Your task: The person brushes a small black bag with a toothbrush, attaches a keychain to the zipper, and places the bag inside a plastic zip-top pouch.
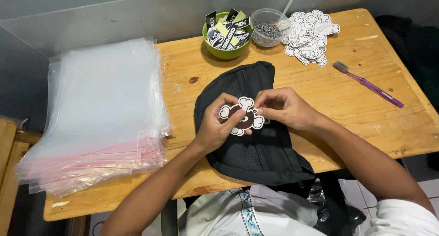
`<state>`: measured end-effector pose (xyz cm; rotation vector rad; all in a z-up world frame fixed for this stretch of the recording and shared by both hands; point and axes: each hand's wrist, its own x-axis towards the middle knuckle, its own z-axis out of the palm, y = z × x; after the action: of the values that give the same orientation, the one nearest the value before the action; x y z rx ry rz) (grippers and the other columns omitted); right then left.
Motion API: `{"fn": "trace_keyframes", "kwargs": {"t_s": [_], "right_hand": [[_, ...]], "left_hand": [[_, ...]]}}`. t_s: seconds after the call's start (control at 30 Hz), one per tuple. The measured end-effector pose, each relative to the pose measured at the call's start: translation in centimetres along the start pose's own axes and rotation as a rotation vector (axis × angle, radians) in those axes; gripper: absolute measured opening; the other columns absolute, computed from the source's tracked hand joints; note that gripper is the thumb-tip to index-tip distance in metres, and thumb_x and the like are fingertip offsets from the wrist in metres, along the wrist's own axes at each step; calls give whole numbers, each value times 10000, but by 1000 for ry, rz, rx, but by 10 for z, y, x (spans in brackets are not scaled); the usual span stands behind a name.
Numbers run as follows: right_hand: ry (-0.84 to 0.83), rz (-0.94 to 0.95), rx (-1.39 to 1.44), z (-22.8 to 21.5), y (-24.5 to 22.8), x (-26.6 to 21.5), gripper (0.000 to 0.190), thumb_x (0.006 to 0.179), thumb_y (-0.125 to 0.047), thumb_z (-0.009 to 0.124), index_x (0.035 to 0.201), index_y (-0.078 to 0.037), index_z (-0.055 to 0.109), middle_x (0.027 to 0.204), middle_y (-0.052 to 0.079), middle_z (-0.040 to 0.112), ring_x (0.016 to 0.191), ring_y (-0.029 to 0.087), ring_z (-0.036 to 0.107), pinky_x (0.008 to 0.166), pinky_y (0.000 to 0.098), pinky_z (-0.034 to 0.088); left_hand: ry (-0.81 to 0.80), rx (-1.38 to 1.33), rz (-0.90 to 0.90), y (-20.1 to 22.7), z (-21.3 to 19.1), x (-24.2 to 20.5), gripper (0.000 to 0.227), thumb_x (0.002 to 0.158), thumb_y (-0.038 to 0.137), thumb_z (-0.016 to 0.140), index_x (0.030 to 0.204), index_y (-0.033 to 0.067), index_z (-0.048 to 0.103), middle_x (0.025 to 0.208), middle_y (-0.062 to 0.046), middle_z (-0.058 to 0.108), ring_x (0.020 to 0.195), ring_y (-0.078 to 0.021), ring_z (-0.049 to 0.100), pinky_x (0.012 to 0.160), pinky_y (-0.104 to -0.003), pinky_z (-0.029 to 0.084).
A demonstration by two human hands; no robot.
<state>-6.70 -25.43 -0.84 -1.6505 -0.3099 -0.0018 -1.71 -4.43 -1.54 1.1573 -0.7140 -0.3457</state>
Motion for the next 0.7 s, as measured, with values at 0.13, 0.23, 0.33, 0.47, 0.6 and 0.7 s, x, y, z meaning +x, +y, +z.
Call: {"fn": "trace_keyframes", "kwargs": {"t_s": [0.13,0.23,0.33,0.47,0.6,0.7], "right_hand": [[0,12,8,0,-2,-2,53,910,-36,708,912,5,741,752,63,656,721,87,576,660,255,529],[-3,13,48,-2,1,-1,85,921,-20,681,948,31,743,741,81,664,718,93,584,661,252,528],[23,21,86,-2,3,-2,111,932,-11,658,987,32,744,792,90,703,756,98,632,703,254,548],[60,39,66,4,-8,-4,226,909,12,670,1133,29,692,858,99,737,787,85,633,736,243,542],[107,21,-27,-2,5,-4,348,894,8,691,1203,-11,532,884,94,774,772,89,668,765,259,555],[106,-85,-257,0,-8,-5,158,926,10,632,1070,-44,666,835,66,779,756,100,667,755,294,566]], "left_hand": [[22,21,4,5,3,-1,167,917,102,714,1008,-10,632,729,-74,628,697,-41,597,498,-171,511],[13,29,5,5,2,0,149,923,98,703,1010,1,629,731,-79,647,680,-41,605,501,-166,516],[9,42,5,5,3,-1,141,921,88,701,1003,1,626,730,-83,650,677,-47,607,499,-163,508],[24,27,-2,-3,-1,0,136,932,79,686,1011,-10,620,714,-95,647,654,-56,623,500,-170,529],[28,-28,-48,-10,-3,0,136,954,61,645,1028,-36,584,724,-128,650,618,-161,711,490,-240,623],[39,-66,-67,-12,-3,-1,125,967,52,612,1031,-43,563,728,-136,648,615,-215,734,504,-269,651]]}}
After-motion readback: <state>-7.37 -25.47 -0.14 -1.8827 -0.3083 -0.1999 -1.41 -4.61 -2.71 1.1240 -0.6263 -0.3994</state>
